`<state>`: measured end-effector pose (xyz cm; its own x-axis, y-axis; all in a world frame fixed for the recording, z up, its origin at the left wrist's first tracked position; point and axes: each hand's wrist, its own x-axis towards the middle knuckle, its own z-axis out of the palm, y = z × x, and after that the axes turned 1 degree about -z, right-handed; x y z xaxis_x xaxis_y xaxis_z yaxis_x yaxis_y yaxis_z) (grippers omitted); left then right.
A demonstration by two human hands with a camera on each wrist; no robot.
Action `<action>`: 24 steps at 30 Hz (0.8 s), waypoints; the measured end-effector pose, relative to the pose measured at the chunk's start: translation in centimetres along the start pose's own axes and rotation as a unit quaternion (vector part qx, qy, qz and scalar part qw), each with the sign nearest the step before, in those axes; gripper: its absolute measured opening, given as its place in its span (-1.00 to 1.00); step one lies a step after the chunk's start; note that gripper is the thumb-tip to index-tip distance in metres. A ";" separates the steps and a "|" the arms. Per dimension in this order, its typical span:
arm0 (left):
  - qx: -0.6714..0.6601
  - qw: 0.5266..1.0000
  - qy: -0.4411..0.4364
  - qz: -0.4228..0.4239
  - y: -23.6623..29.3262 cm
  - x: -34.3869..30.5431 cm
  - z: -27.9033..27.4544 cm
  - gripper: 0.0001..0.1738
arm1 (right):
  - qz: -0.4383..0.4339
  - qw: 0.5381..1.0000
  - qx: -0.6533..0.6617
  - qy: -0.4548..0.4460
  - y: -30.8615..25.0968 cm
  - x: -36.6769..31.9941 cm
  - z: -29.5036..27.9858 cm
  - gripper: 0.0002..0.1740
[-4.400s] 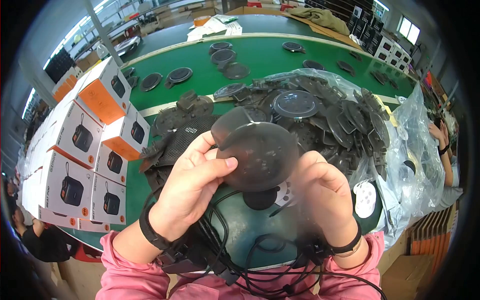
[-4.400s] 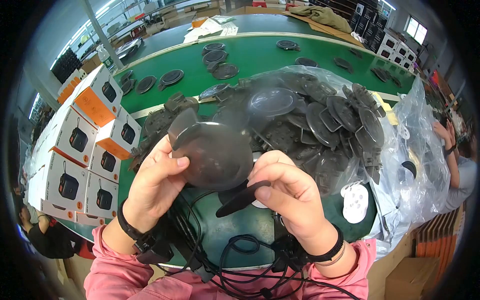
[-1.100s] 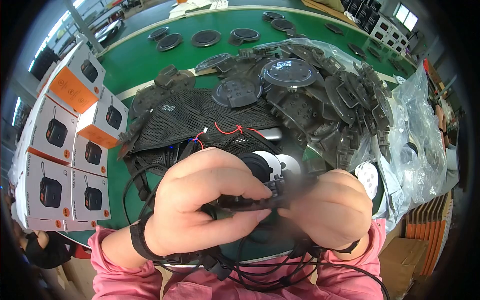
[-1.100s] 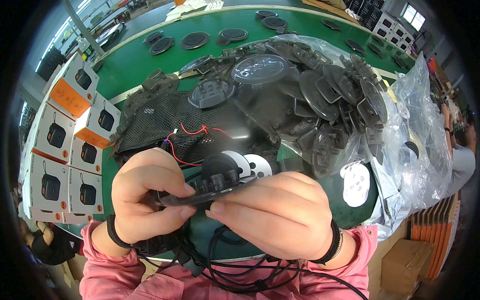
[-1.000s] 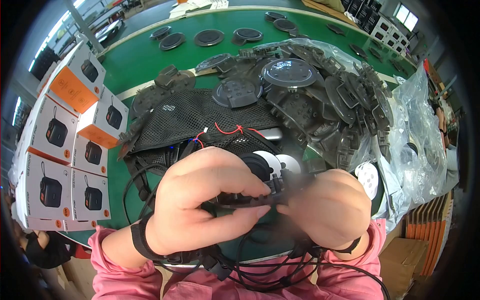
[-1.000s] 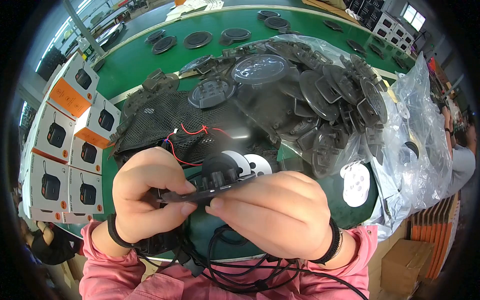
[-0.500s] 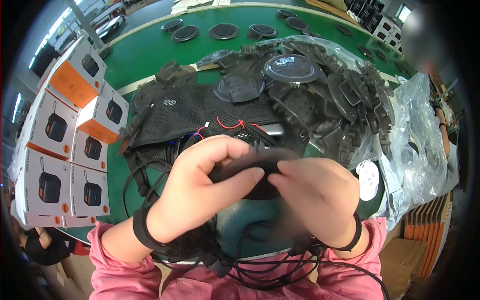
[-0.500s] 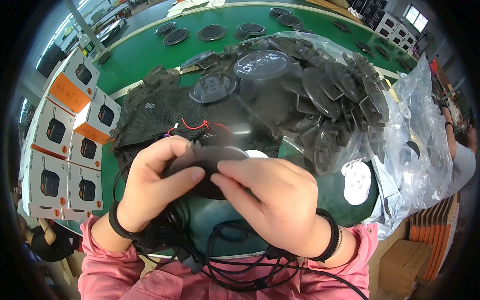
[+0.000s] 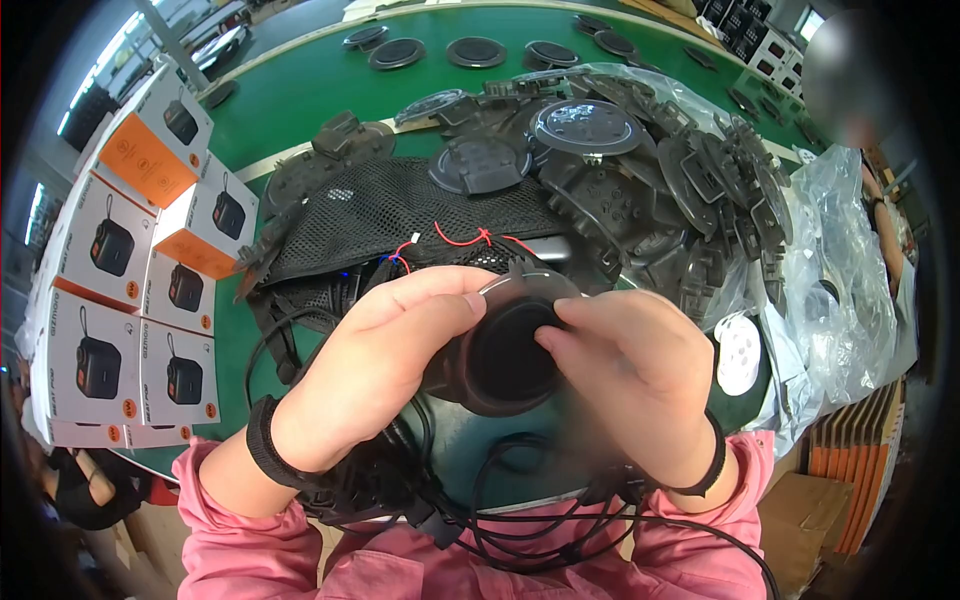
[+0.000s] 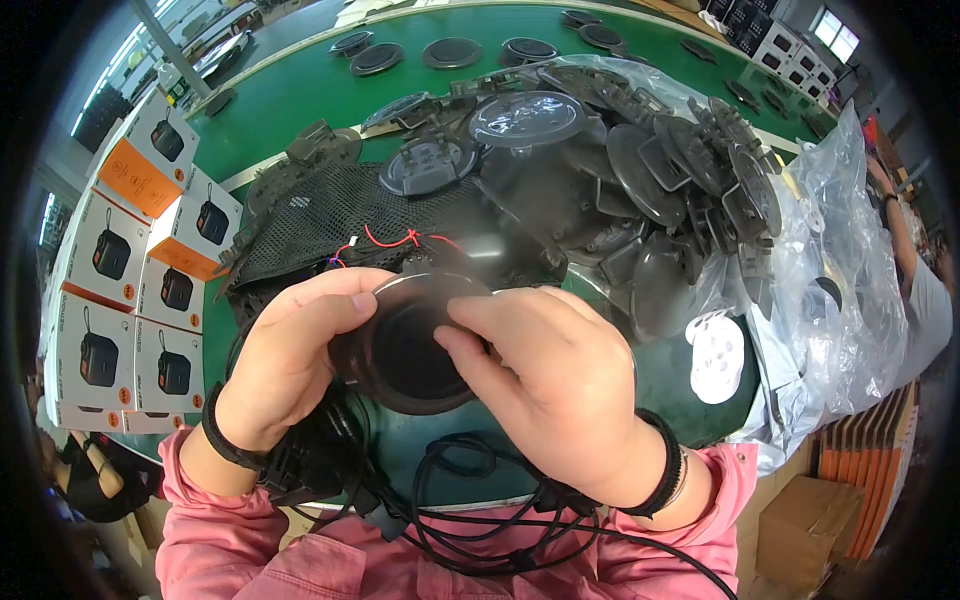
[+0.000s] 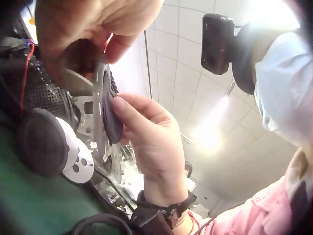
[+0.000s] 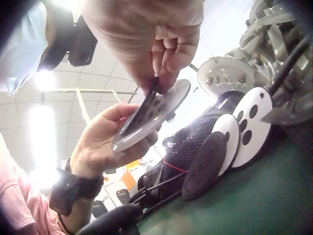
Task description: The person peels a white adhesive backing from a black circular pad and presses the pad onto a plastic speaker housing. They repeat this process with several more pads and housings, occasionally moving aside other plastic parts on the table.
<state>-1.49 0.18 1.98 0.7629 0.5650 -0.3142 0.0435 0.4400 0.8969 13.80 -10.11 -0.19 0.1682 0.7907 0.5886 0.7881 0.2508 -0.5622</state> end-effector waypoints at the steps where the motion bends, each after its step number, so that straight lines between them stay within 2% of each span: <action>1: 0.007 1.000 0.009 0.000 0.0 -0.1 0.0 -0.65 | 0.000 1.000 0.000 0.000 0.0 0.0 -0.2 -0.81; 3: 0.014 1.000 0.017 0.002 0.1 0.0 -0.1 -0.64 | 0.014 0.998 -0.061 -0.012 0.1 0.2 -0.7 -0.76; 5: -0.062 0.998 -0.001 -0.015 0.1 0.3 -0.5 -0.61 | 0.021 0.998 -0.065 0.005 0.3 0.1 -0.4 -0.68; 6: -0.060 0.998 -0.002 -0.015 0.2 0.3 -0.6 -0.61 | 0.138 0.981 0.136 0.022 0.4 -0.4 0.4 -0.66; 7: -0.074 0.997 -0.014 -0.019 0.3 0.3 -0.7 -0.59 | 0.246 0.911 0.330 0.038 0.5 -0.6 0.8 -0.63; 8: -0.087 0.996 -0.026 -0.024 0.5 0.3 -0.7 -0.57 | 0.287 0.850 0.442 0.009 0.5 -0.5 0.5 -0.54; 9: -0.083 0.996 -0.027 -0.021 0.5 0.4 -0.7 -0.57 | 0.283 0.851 0.443 0.013 0.3 -0.4 0.5 -0.54; 11: -0.112 0.992 -0.053 -0.009 0.6 0.4 -0.8 -0.55 | 0.281 0.774 0.566 -0.015 -0.2 0.1 0.7 -0.47; 12: -0.097 0.993 -0.068 -0.004 1.1 0.2 -0.6 -0.53 | 0.292 0.793 0.529 -0.071 -0.1 0.4 0.2 -0.42; 15: 0.003 0.998 -0.041 0.042 1.4 0.3 -0.8 -0.62 | 0.302 0.790 0.528 -0.081 0.1 0.6 -0.1 -0.39; 16: 0.059 0.996 -0.041 0.052 2.4 0.1 -1.1 -0.66 | 0.276 0.790 0.547 -0.034 0.4 0.3 0.4 -0.40; 17: 0.113 0.991 -0.040 0.058 3.7 0.1 -1.5 -0.70 | 0.267 0.790 0.551 -0.038 0.5 0.2 0.5 -0.40; 19: 0.140 0.981 0.055 0.124 5.7 1.9 -3.3 -0.79 | 0.323 0.772 0.547 -0.034 0.8 0.1 0.2 -0.39; 21: 0.105 0.969 0.119 0.191 7.8 5.3 -6.5 -0.77 | 0.300 0.790 0.533 -0.052 1.5 -0.3 0.6 -0.38; 22: 0.176 0.950 0.151 0.211 9.0 6.9 -9.1 -0.72 | 0.311 0.787 0.520 -0.113 1.7 -0.4 0.5 -0.34; 23: 0.222 0.937 0.189 0.191 10.1 8.5 -11.1 -0.67 | 0.321 0.783 0.505 -0.173 2.0 -0.4 0.2 -0.30; 24: 0.222 0.937 0.187 0.195 10.3 8.6 -10.8 -0.67 | 0.318 0.785 0.504 -0.170 2.0 -0.3 -0.1 -0.30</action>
